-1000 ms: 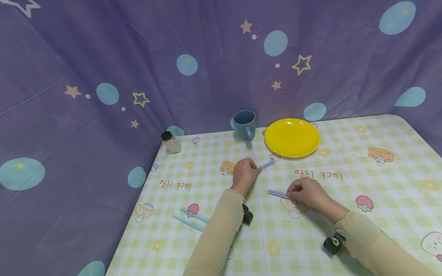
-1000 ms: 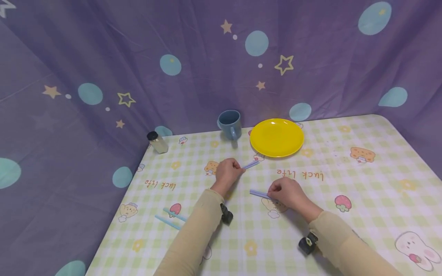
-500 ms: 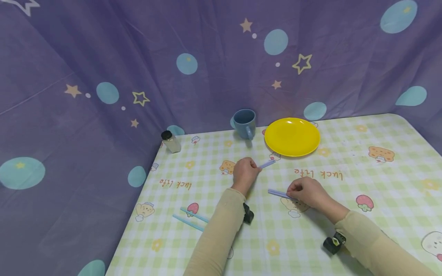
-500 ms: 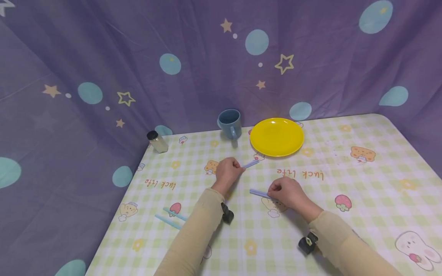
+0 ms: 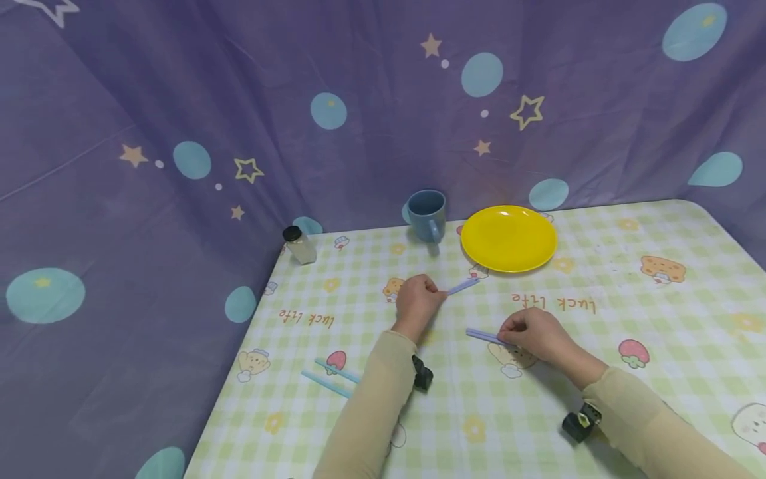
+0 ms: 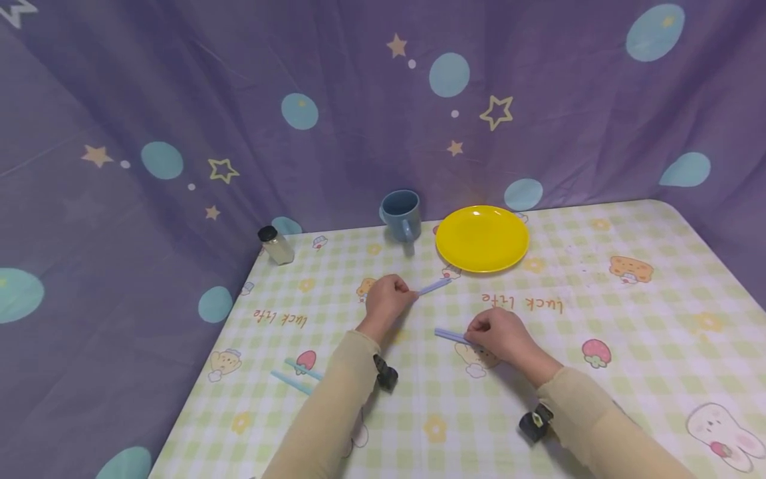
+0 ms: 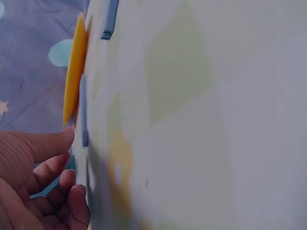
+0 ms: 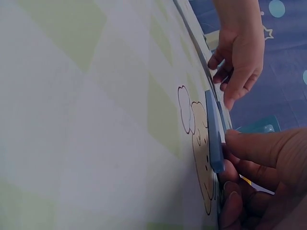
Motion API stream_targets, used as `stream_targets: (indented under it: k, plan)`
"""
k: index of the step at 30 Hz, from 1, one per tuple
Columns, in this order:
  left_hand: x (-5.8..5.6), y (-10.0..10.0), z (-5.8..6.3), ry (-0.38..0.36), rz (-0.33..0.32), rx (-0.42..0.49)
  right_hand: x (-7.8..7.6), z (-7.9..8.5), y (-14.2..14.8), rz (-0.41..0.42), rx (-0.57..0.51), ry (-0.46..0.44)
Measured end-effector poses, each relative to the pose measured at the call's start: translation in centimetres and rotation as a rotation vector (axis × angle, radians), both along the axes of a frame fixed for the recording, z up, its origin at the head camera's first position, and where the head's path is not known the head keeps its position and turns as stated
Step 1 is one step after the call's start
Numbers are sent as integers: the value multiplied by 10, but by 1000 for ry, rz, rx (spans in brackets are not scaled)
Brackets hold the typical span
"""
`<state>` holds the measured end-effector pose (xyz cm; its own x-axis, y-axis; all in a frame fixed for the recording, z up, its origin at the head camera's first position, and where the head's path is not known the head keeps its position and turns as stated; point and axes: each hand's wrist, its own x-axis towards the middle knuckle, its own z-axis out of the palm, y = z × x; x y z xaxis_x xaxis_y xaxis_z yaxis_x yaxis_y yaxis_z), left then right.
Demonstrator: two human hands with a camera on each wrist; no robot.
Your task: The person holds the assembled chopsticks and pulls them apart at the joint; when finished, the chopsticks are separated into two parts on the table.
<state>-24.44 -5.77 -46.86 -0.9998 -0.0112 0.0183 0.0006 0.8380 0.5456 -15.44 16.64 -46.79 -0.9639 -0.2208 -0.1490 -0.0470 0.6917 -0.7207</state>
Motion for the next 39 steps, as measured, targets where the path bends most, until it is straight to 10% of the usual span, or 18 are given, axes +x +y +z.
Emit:
stream_targets:
  k: [27, 39]
  plan:
    - [53, -95, 28, 56, -181, 101, 7, 17, -28, -52, -106, 117]
    - [76, -144, 37, 39, -236, 63, 13, 22, -67, 117, -207, 211]
